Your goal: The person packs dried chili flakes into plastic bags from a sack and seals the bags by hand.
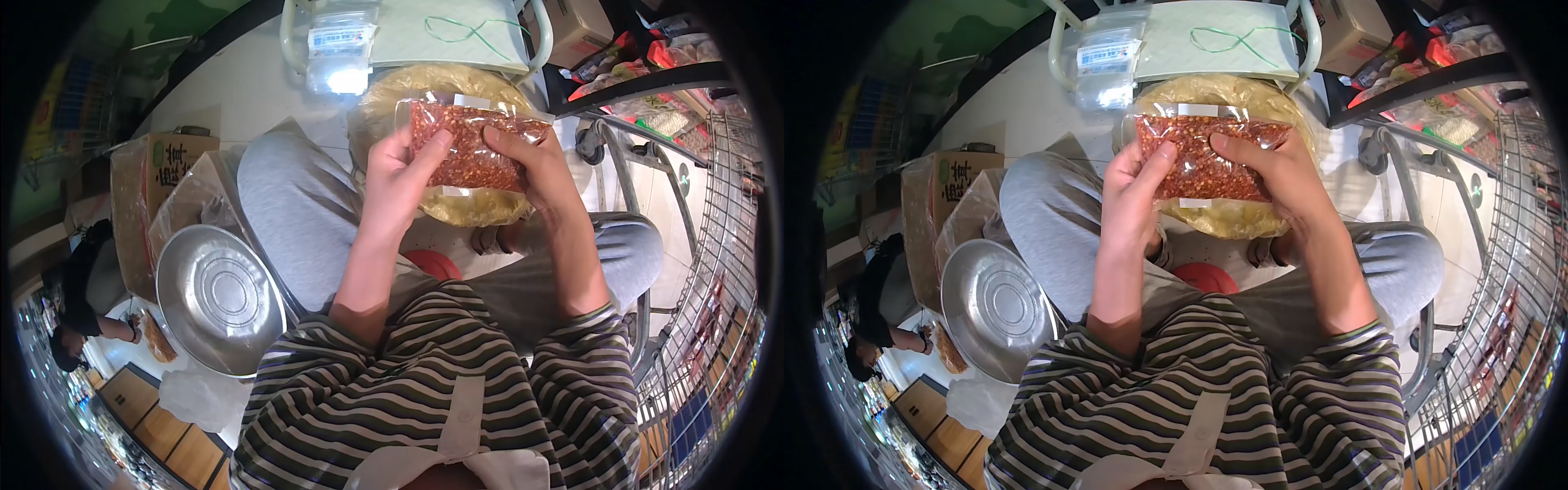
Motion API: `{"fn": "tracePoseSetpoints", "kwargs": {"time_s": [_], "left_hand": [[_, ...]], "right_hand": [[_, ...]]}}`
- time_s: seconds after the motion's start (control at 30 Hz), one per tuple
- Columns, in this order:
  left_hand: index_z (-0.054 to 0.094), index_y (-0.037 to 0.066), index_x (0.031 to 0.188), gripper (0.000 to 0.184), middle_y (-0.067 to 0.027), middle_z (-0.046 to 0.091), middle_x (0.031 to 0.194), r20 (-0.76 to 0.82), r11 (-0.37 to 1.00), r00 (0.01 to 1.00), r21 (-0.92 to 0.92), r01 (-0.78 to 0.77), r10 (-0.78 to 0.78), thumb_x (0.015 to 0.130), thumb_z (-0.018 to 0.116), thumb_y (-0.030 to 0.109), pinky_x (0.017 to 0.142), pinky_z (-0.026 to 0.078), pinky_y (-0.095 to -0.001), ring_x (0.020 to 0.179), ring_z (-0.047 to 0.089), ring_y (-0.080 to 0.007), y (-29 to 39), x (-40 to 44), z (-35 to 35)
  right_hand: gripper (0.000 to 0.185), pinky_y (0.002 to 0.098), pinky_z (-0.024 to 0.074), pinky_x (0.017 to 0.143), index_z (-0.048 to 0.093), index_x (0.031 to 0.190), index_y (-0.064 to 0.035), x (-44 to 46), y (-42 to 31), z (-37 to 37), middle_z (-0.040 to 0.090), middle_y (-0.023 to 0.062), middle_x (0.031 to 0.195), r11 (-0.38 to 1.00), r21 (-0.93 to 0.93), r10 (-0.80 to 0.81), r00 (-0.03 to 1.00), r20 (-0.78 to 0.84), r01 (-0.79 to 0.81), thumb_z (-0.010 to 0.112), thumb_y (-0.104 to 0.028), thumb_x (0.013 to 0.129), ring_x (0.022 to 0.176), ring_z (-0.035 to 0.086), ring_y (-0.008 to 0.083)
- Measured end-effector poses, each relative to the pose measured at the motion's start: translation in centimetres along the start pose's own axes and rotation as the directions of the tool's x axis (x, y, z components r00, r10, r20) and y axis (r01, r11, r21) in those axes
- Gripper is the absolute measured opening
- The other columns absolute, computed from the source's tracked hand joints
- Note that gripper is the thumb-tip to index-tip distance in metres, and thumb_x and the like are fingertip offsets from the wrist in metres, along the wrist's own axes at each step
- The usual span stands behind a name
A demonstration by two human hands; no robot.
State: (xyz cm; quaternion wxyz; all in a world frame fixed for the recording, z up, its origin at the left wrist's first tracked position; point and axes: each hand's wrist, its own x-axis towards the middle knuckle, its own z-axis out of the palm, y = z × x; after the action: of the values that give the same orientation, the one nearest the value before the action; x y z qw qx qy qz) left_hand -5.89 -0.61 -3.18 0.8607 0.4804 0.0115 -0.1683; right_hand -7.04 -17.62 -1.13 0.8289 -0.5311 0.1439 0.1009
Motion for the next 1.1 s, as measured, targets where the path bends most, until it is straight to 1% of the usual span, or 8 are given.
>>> {"fn": "tracePoseSetpoints", "kwargs": {"time_s": [0.3,0.57,0.7,0.83,0.87,0.97,1.0,1.1], "left_hand": [[0.057,-0.006,0.109,0.026,-0.0055,0.066,0.095,0.014,0.957,0.997,0.280,-0.078,0.078,0.085,0.063,0.000,0.075,0.047,-0.0222,0.084,0.059,-0.0080,0.1,-0.1,-0.3],[0.058,-0.003,0.103,0.017,-0.0024,0.063,0.070,-0.076,0.950,0.995,0.310,-0.042,0.068,0.089,0.059,0.008,0.053,0.050,-0.0206,0.059,0.059,-0.0066,1.3,-0.2,-0.5],[0.054,0.002,0.078,0.031,-0.0057,0.056,0.055,-0.181,0.939,0.967,0.326,-0.112,0.179,0.098,0.043,0.023,0.047,0.042,-0.0218,0.046,0.052,-0.0108,1.6,0.4,-0.7],[0.044,0.008,0.067,0.047,-0.0091,0.056,0.057,-0.042,0.926,0.989,0.359,-0.116,0.140,0.100,0.032,0.038,0.055,0.043,-0.0258,0.051,0.053,-0.0143,-0.8,1.3,-2.0],[0.050,0.007,0.071,0.050,-0.0079,0.058,0.063,-0.021,0.990,0.996,0.117,-0.084,0.087,0.100,0.029,0.042,0.065,0.044,-0.0260,0.059,0.055,-0.0146,-1.7,1.6,-2.6],[0.057,0.005,0.077,0.044,-0.0044,0.058,0.067,-0.293,0.998,0.956,0.051,0.023,-0.007,0.100,0.035,0.037,0.066,0.043,-0.0264,0.065,0.054,-0.0110,0.2,1.6,1.9],[0.060,0.004,0.083,0.037,-0.0010,0.058,0.069,-0.142,0.937,0.971,0.319,-0.141,0.195,0.100,0.040,0.030,0.059,0.043,-0.0256,0.061,0.051,-0.0079,-2.2,2.4,0.1],[0.057,0.003,0.077,0.030,0.0017,0.053,0.062,-0.056,0.918,0.983,0.369,-0.145,0.178,0.096,0.050,0.024,0.051,0.036,-0.0190,0.054,0.046,-0.0029,-2.8,2.5,-0.7]], "right_hand": [[0.039,0.0272,0.0532,0.071,0.051,0.113,0.0016,0.6,0.0,-0.7,0.064,0.0111,0.096,0.994,0.086,-0.060,0.996,-0.071,0.066,0.069,-0.009,0.080,0.079,0.064,0.0149],[0.034,0.0222,0.0503,0.053,0.058,0.106,0.0009,0.2,-1.8,-2.9,0.065,0.0067,0.089,0.989,-0.147,-0.001,0.998,-0.061,-0.008,0.071,-0.013,0.078,0.073,0.062,0.0111],[0.035,0.0227,0.0519,0.053,0.058,0.107,-0.0007,0.6,-2.1,-4.0,0.065,0.0062,0.091,0.996,-0.026,-0.085,0.982,-0.171,0.082,0.070,-0.019,0.080,0.074,0.064,0.0120],[0.034,0.0230,0.0530,0.055,0.058,0.108,-0.0013,0.3,-1.3,-3.7,0.065,0.0053,0.092,0.995,0.032,-0.088,0.989,-0.120,0.093,0.069,-0.019,0.080,0.073,0.064,0.0114],[0.032,0.0224,0.0523,0.055,0.060,0.105,-0.0010,0.2,-1.3,-3.6,0.065,0.0047,0.089,0.996,0.024,-0.083,0.988,-0.127,0.087,0.070,-0.017,0.079,0.071,0.063,0.0104],[0.030,0.0220,0.0507,0.054,0.061,0.102,-0.0003,0.0,-1.1,-4.3,0.066,0.0042,0.085,0.985,-0.151,-0.091,0.995,-0.045,0.083,0.072,-0.015,0.078,0.069,0.062,0.0092],[0.027,0.0220,0.0491,0.053,0.063,0.099,0.0001,-0.2,-1.2,-4.2,0.066,0.0039,0.083,0.975,-0.206,-0.086,0.996,-0.023,0.079,0.072,-0.013,0.077,0.068,0.061,0.0083],[0.031,0.0243,0.0513,0.064,0.059,0.108,0.0006,-0.4,-1.2,-5.3,0.066,0.0043,0.090,0.954,-0.300,0.024,1.000,0.002,-0.022,0.068,-0.008,0.079,0.076,0.063,0.0098]]}}
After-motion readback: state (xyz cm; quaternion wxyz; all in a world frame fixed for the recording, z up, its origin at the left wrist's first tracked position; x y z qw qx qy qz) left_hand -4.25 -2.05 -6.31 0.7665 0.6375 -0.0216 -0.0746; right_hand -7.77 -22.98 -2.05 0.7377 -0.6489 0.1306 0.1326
